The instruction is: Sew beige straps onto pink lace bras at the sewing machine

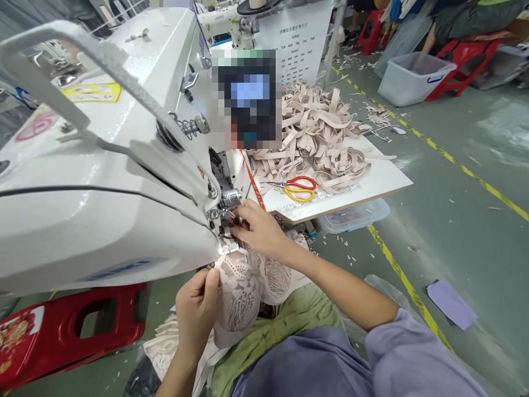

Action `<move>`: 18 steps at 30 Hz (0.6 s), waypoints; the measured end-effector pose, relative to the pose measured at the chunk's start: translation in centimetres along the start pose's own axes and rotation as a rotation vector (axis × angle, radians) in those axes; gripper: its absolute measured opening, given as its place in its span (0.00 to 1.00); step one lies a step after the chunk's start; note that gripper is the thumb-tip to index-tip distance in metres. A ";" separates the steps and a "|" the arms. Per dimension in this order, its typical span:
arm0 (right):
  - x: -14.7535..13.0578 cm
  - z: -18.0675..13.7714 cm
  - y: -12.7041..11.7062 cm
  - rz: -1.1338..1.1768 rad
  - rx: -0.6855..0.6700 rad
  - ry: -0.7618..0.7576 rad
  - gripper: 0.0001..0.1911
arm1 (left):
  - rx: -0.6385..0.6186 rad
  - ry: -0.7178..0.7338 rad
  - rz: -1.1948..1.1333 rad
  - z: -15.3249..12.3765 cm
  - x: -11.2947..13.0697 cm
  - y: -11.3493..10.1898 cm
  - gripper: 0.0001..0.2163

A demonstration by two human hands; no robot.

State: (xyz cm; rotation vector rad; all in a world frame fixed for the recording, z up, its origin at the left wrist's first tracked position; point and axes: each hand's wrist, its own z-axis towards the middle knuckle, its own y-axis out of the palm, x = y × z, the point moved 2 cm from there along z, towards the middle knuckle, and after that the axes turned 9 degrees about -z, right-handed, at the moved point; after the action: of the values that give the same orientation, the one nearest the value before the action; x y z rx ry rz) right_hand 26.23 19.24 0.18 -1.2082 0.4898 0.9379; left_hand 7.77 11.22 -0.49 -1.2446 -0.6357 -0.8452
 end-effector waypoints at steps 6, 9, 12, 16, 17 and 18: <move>0.1 0.0 -0.1 0.005 -0.029 0.015 0.04 | -0.025 -0.001 0.018 0.1 0.2 0.2 0.20; 0.0 0.1 -0.2 0.027 -0.024 0.029 0.05 | -0.070 -0.041 0.020 0.0 -0.2 0.0 0.20; -0.4 0.3 0.0 0.041 -0.003 0.049 0.06 | -0.129 -0.080 -0.007 0.1 -0.9 -0.6 0.19; -0.6 0.0 0.5 0.141 0.059 0.062 0.07 | -0.164 -0.130 -0.046 -0.5 -2.0 -0.6 0.21; -0.4 -0.4 0.5 0.200 0.077 0.087 0.06 | -0.158 -0.143 -0.059 -1.2 -2.2 -0.1 0.21; -0.2 -1.1 0.3 0.281 0.082 0.126 0.05 | -0.162 -0.156 -0.081 -2.1 -2.2 0.7 0.21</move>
State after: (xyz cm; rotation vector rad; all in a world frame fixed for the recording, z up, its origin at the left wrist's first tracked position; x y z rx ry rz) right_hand 26.00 18.18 -0.19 -1.1460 0.8068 1.0718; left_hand 7.11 9.71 -3.10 -1.4496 -0.7580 -0.8859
